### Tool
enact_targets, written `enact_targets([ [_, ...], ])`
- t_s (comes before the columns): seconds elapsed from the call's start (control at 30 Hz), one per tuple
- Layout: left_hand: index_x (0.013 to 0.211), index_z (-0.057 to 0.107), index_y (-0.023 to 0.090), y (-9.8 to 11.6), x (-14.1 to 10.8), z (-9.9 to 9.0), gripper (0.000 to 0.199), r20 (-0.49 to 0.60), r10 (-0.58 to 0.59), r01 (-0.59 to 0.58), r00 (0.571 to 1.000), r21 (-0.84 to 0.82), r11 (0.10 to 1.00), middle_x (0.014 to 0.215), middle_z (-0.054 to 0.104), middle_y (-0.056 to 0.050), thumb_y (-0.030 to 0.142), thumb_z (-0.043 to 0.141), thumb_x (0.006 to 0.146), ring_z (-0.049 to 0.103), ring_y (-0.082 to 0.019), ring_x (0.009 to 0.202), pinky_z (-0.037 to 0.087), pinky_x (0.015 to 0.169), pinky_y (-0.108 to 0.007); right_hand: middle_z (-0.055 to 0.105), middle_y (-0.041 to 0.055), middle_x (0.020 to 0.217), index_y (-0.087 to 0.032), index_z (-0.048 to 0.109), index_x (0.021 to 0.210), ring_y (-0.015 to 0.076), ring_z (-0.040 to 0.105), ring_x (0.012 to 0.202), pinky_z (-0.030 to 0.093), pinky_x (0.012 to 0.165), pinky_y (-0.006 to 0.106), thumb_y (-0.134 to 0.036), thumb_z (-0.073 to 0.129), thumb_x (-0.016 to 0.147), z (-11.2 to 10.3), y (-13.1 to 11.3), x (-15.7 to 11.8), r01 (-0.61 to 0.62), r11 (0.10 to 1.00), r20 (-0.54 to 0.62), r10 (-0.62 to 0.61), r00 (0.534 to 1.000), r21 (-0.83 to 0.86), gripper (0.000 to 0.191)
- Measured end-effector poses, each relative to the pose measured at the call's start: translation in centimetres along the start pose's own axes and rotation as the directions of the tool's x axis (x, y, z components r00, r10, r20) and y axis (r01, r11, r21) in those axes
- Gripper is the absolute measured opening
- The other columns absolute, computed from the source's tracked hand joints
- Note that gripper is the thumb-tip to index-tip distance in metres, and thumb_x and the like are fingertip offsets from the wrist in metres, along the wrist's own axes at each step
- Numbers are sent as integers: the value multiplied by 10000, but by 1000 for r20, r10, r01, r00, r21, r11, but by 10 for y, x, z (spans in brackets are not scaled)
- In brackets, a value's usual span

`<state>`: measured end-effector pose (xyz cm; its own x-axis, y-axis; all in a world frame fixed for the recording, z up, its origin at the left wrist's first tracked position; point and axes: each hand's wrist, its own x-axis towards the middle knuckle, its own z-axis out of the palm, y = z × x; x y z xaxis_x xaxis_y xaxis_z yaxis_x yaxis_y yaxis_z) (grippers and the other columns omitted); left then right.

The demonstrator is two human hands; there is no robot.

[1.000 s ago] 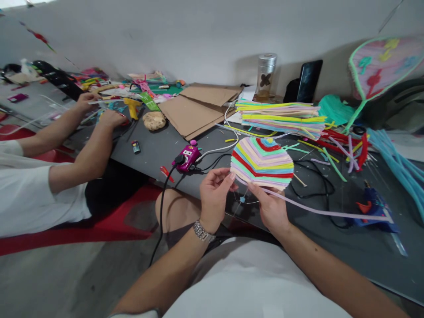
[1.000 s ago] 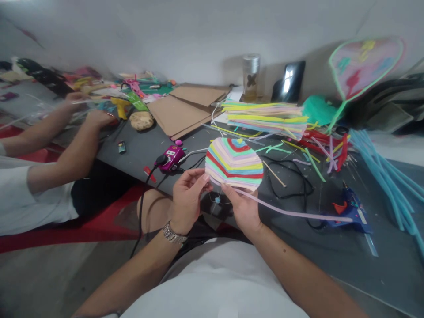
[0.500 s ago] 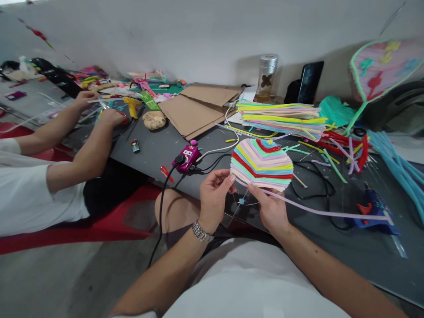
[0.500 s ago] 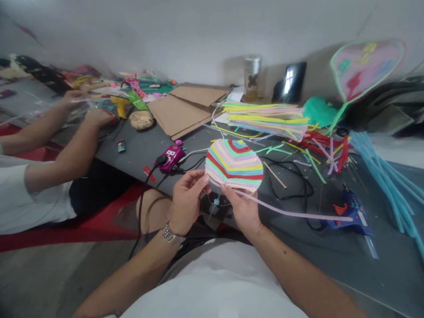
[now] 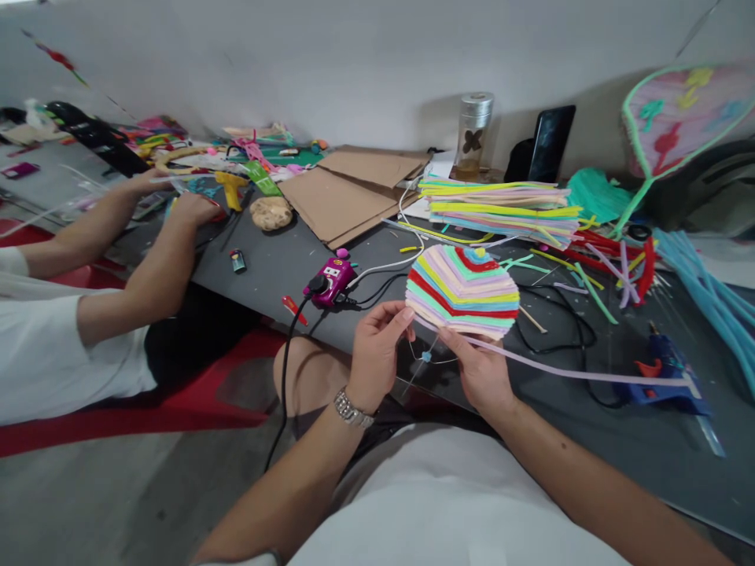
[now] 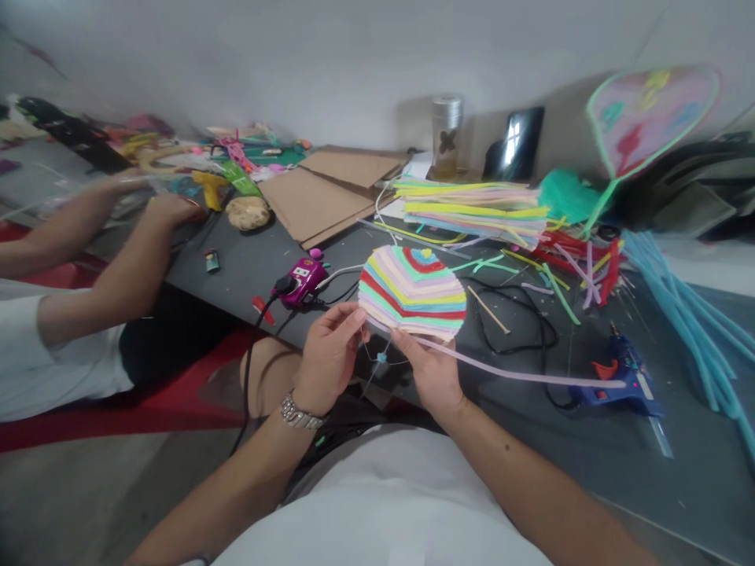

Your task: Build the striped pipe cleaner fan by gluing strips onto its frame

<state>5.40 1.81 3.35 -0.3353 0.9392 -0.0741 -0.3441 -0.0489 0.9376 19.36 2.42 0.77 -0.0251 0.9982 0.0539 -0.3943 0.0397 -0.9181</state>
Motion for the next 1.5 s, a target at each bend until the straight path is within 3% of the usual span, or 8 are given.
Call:
enact_targets([
  [0.2,729,678,158,3,0,2,360,68,-101,108,993,-107,988,633,550,44,424,920,707,479,-59,571,410,580,-185,808,5,921,-252,789,769,239,752,975,584,1011,418,-327,858,780,4,-5,0,-1,999,14,0,1000,47,103],
  [0.4,723,603,153,1,-5,7,403,104,-203,221,974,-220,950,663,511,59,425,900,738,451,-40,543,395,545,-183,811,12,934,-247,792,791,245,754,977,581,1002,412,-335,867,761,5,-4,1,-47,995,13,46,999,84,119],
  [0.53,831,684,145,2,-9,10,347,38,-184,188,982,-210,959,705,599,40,319,931,661,538,-60,588,456,581,-196,787,6,809,-238,755,696,250,755,916,598,922,399,-348,894,713,5,-2,2,-87,987,-48,95,994,135,178],
  [0.63,858,704,143,4,-10,12,365,-8,-192,187,981,-204,961,649,600,49,264,936,602,530,-69,565,457,557,-205,783,9,802,-232,768,725,251,750,927,590,928,396,-348,902,709,4,-1,1,-99,987,-56,106,993,124,178],
  [0.87,831,687,146,4,-8,15,352,-49,-191,177,980,-209,962,587,553,71,286,919,606,468,-53,519,386,504,-190,805,10,1000,-260,816,904,234,731,1006,548,1004,386,-338,868,775,0,3,-1,-90,993,12,89,996,72,160],
  [1.13,836,672,154,1,-6,17,377,-54,-205,188,977,-223,956,575,495,92,337,923,621,417,-43,497,343,472,-176,710,-13,698,-224,726,700,177,636,694,549,745,340,-405,881,721,-1,7,-1,-129,992,-54,129,990,4,240],
  [1.33,810,673,159,0,-7,16,358,-50,-172,159,984,-194,968,600,522,79,348,924,637,445,-47,519,362,487,-178,749,7,789,-217,743,772,193,670,758,557,820,361,-407,877,720,2,1,0,-102,995,-45,101,994,-6,238],
  [1.5,763,663,165,-3,-7,16,350,-58,-119,108,991,-166,980,578,503,83,365,924,644,435,-47,505,356,482,-181,741,11,771,-212,733,735,195,667,748,560,790,360,-401,870,713,4,-3,1,-94,995,-50,93,994,-23,234],
])
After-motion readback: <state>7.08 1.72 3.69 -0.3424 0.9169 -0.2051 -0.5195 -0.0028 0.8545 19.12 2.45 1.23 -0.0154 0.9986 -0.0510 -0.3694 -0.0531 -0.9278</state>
